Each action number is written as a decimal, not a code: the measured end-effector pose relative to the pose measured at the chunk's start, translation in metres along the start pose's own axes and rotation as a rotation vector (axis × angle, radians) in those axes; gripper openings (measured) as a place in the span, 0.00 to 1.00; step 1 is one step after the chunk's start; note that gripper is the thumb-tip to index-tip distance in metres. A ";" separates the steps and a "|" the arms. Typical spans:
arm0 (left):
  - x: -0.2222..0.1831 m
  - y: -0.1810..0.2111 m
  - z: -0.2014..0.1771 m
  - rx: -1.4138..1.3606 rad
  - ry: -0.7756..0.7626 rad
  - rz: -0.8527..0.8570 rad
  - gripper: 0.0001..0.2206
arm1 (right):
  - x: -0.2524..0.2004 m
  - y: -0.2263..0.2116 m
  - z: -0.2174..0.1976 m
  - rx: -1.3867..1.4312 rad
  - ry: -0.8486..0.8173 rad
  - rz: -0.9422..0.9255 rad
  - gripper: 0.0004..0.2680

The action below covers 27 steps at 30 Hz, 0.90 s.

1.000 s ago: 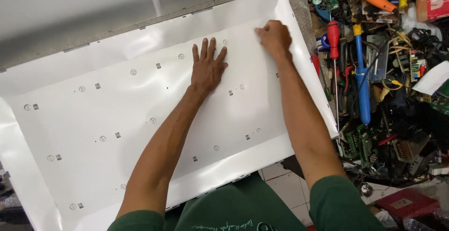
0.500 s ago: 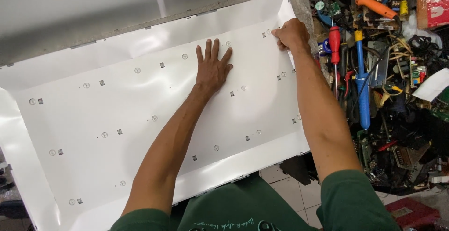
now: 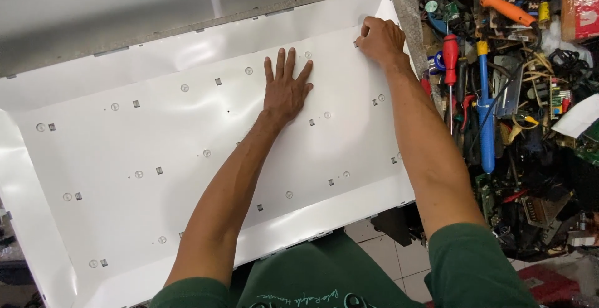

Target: Placing and aligning a white diffusion sheet into a television chassis during the reassembly process.

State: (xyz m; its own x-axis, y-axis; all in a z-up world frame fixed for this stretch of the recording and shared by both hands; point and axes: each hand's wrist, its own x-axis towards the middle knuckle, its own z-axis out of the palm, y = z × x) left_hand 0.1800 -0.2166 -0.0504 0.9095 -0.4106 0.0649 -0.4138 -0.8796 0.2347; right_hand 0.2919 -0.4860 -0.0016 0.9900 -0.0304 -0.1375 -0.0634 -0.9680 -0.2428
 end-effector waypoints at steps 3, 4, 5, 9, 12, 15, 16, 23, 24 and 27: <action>-0.002 -0.002 0.002 -0.059 0.003 0.009 0.24 | 0.013 -0.011 -0.002 0.003 -0.084 0.188 0.03; -0.003 -0.003 0.002 -0.060 0.005 0.007 0.24 | 0.007 -0.024 -0.015 0.002 -0.084 0.186 0.03; -0.003 -0.003 0.001 -0.049 -0.008 0.011 0.24 | 0.001 -0.038 -0.029 0.035 -0.146 0.258 0.01; -0.004 -0.006 0.003 -0.059 -0.036 0.020 0.25 | -0.015 -0.068 -0.067 0.303 -0.283 0.493 0.04; -0.005 -0.009 0.013 -0.036 0.065 0.044 0.25 | 0.009 -0.054 -0.046 0.499 -0.309 0.668 0.03; -0.006 -0.008 0.009 -0.082 0.049 0.043 0.24 | 0.013 -0.052 -0.041 0.490 -0.300 0.699 0.04; -0.010 -0.010 0.007 -0.082 0.050 0.041 0.24 | 0.014 -0.049 -0.039 0.489 -0.301 0.697 0.04; -0.059 -0.039 -0.011 -0.067 0.095 0.071 0.24 | 0.012 -0.022 -0.033 0.565 -0.288 0.645 0.04; -0.069 -0.046 -0.015 -0.044 0.095 0.064 0.24 | 0.012 -0.016 -0.032 0.585 -0.276 0.629 0.03; -0.097 -0.065 -0.025 -0.039 0.158 0.042 0.23 | 0.011 -0.013 -0.025 0.583 -0.254 0.611 0.01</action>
State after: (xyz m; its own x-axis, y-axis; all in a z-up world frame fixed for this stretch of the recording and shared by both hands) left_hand 0.1198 -0.1137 -0.0473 0.8875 -0.4011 0.2269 -0.4527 -0.8510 0.2663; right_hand 0.3071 -0.4796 0.0239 0.7085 -0.3779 -0.5961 -0.6955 -0.5172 -0.4988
